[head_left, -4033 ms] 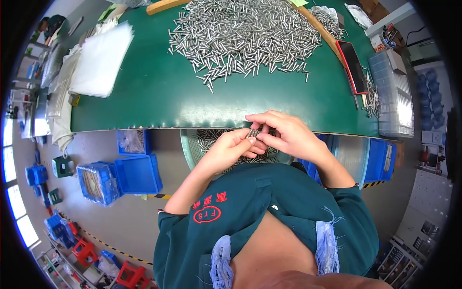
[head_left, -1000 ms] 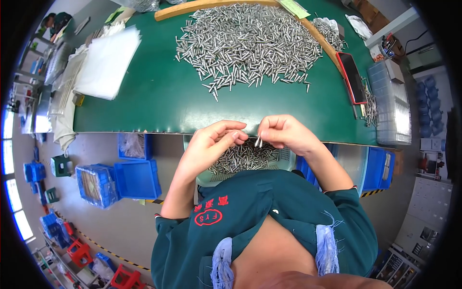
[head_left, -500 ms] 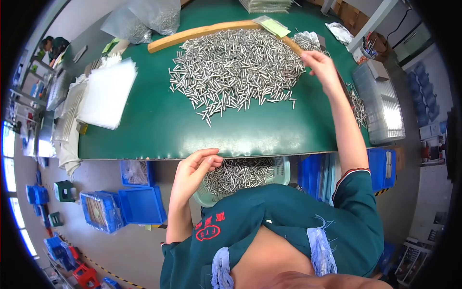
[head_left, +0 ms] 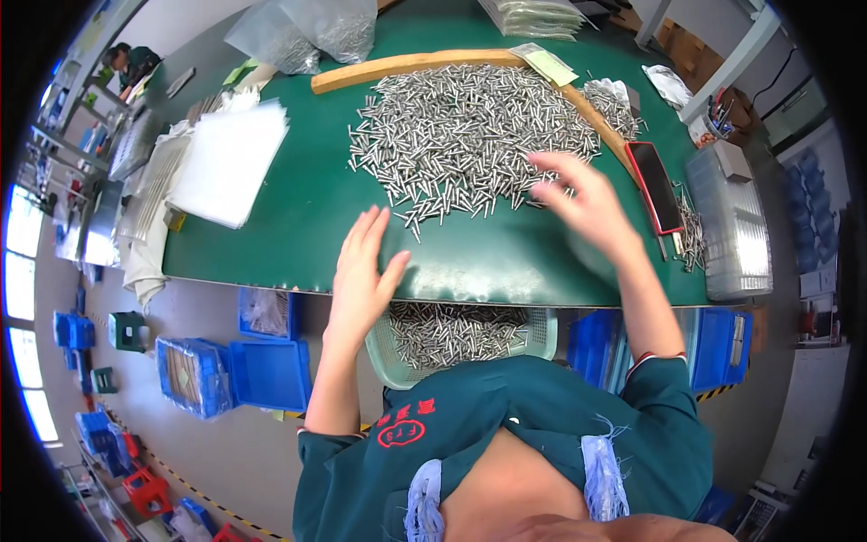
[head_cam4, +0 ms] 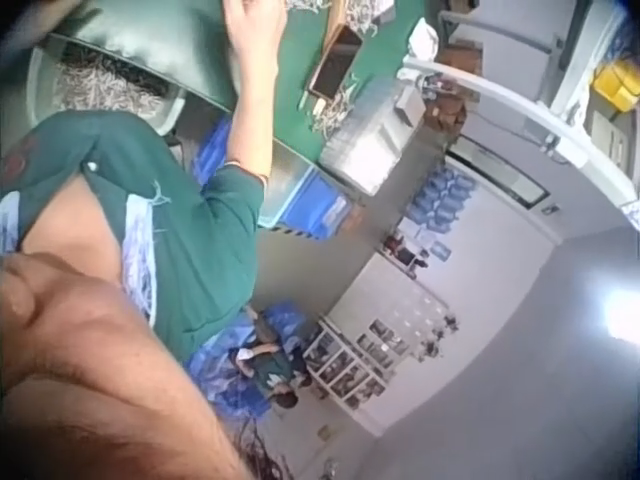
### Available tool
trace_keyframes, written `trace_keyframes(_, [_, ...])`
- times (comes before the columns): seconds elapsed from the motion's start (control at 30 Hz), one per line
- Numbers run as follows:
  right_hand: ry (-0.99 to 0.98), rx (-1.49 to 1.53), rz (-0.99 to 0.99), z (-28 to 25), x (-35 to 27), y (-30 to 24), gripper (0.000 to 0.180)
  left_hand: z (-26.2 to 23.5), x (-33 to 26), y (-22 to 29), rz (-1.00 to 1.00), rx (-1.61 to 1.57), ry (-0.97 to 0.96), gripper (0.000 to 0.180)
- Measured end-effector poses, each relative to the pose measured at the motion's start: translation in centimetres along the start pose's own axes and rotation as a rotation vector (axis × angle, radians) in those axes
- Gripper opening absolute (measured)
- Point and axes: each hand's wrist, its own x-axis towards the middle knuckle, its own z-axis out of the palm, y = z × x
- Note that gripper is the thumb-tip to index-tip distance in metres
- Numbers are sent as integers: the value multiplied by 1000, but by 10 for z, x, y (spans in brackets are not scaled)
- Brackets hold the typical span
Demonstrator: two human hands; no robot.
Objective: Inspecting small cylindrical metal components by hand on a factory workbench and sorting them.
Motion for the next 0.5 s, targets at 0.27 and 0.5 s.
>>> trace_keyframes(0.27, [-92, -596, -126, 69, -27, 7, 71, 78, 50, 11, 32, 366, -67, 89])
trace_keyframes(0.5, [-178, -593, -151, 73, -45, 7, 69, 81, 35, 30, 289, 232, -220, 65])
